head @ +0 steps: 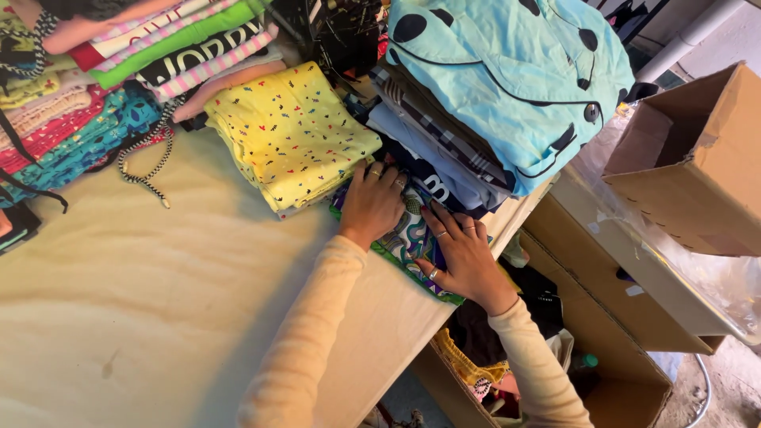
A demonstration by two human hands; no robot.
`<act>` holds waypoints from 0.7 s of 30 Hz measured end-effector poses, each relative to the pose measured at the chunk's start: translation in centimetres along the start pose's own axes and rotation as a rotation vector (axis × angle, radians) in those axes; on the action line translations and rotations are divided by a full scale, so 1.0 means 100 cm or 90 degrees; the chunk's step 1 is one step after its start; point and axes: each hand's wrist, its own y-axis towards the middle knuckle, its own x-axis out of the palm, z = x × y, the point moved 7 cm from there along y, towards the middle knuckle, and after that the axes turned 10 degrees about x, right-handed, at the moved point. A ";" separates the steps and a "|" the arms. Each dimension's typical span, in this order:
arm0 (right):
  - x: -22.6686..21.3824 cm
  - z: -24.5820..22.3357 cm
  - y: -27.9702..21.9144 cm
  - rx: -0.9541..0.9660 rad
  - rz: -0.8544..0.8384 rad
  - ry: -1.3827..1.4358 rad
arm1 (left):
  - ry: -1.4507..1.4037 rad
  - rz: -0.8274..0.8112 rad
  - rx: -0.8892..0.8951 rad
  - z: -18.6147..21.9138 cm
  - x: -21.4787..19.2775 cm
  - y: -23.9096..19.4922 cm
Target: Fold several items of clothing and organize them into piles.
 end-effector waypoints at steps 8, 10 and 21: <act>0.012 0.005 0.004 0.154 -0.055 -0.027 | 0.048 0.074 -0.137 -0.019 0.028 0.022; 0.009 0.005 -0.002 0.137 0.067 -0.085 | 0.036 0.069 -0.175 -0.022 0.034 0.022; 0.015 0.025 -0.025 0.127 0.077 0.059 | 0.002 0.109 -0.242 -0.032 0.024 0.022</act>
